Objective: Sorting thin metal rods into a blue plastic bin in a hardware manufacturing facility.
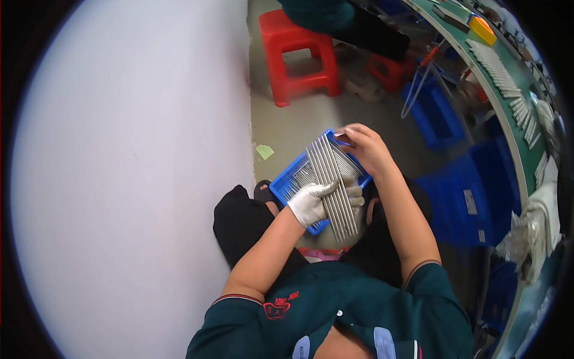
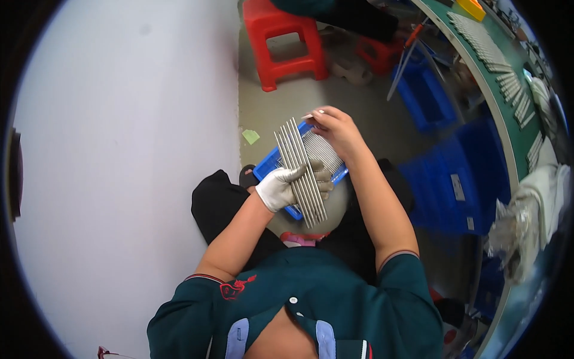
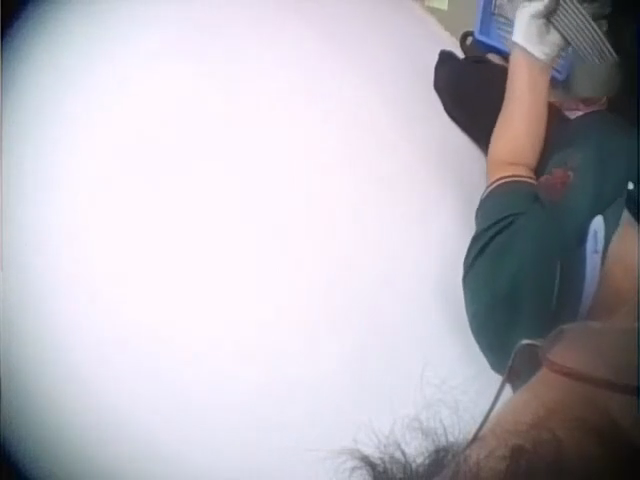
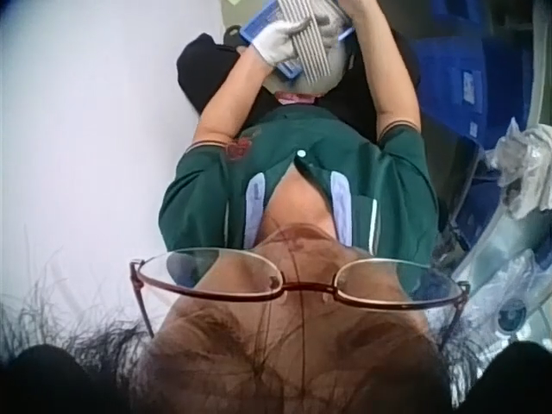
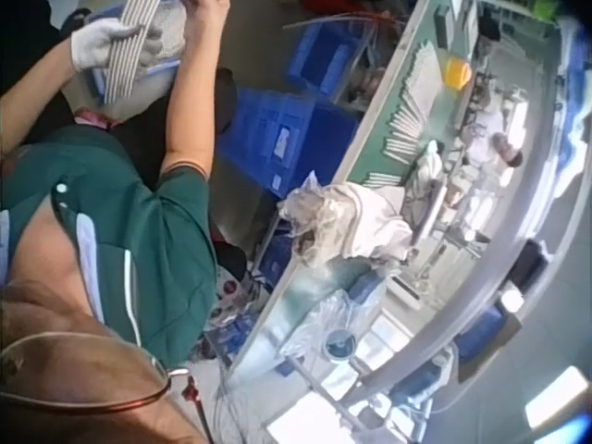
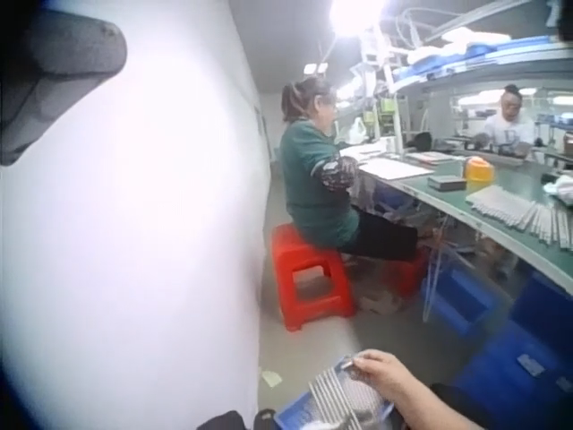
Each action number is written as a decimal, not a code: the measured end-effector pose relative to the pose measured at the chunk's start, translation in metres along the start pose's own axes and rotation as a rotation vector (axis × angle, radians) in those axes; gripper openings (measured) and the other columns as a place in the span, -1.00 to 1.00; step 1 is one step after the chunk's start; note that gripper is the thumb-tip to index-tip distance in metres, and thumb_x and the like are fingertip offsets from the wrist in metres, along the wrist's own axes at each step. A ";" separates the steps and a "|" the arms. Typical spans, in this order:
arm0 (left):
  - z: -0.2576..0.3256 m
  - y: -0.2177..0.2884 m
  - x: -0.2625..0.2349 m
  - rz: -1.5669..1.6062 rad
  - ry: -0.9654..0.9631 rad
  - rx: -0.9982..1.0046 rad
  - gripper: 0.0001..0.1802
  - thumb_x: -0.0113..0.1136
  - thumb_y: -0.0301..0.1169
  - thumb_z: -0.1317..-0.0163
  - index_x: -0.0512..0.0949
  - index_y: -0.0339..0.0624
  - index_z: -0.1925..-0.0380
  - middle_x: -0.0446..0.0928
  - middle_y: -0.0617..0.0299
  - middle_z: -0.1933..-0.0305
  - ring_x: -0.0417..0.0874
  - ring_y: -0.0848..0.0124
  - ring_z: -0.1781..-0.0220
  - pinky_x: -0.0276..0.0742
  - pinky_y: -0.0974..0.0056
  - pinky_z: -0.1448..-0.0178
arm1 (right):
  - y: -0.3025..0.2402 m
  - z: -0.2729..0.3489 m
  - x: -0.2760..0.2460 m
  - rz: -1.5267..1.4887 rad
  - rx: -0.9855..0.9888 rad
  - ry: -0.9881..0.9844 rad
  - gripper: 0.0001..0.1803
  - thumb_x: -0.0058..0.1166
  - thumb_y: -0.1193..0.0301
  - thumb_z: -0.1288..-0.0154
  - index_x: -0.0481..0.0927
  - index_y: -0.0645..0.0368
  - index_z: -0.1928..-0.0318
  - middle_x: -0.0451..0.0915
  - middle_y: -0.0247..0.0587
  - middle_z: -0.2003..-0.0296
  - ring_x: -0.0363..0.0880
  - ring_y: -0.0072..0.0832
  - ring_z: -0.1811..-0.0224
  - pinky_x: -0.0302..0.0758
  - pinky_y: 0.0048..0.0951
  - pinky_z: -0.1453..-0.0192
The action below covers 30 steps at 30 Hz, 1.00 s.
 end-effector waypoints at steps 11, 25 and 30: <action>0.043 -0.053 0.024 0.124 0.014 -0.154 -0.45 0.10 -0.35 -0.32 0.23 -0.29 -0.25 0.41 -0.14 -0.15 0.49 -0.14 -0.18 0.43 -0.26 -0.20 | 0.013 0.024 0.074 0.243 0.226 -0.399 -0.80 0.21 0.41 -0.18 0.66 0.31 0.25 0.68 -0.06 0.21 0.63 -0.45 0.17 0.53 -0.43 -0.05; 0.049 -0.055 0.037 0.038 -0.100 -0.168 -0.44 0.02 -0.33 -0.36 0.18 -0.24 -0.31 0.44 -0.18 -0.16 0.50 -0.15 -0.18 0.42 -0.29 -0.20 | -0.025 0.052 0.111 1.077 -0.245 -0.393 -0.82 0.25 0.43 -0.16 0.70 0.25 0.25 0.66 -0.26 0.42 0.58 -0.61 0.35 0.51 -0.51 0.18; 0.042 -0.054 0.040 0.109 -0.134 -0.165 -0.44 0.04 -0.32 -0.35 0.19 -0.26 -0.29 0.42 -0.19 -0.17 0.49 -0.16 -0.20 0.41 -0.32 -0.21 | -0.062 0.028 0.111 1.036 -0.367 -0.191 -0.86 0.22 0.45 -0.20 0.68 0.26 0.28 0.57 -0.33 0.51 0.50 -0.63 0.45 0.47 -0.55 0.30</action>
Point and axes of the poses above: each hand's wrist, its own z-axis away from the middle knuckle, its own x-axis out of the palm, y = z × x, the point moved 5 cm from there along -z, towards the middle knuckle
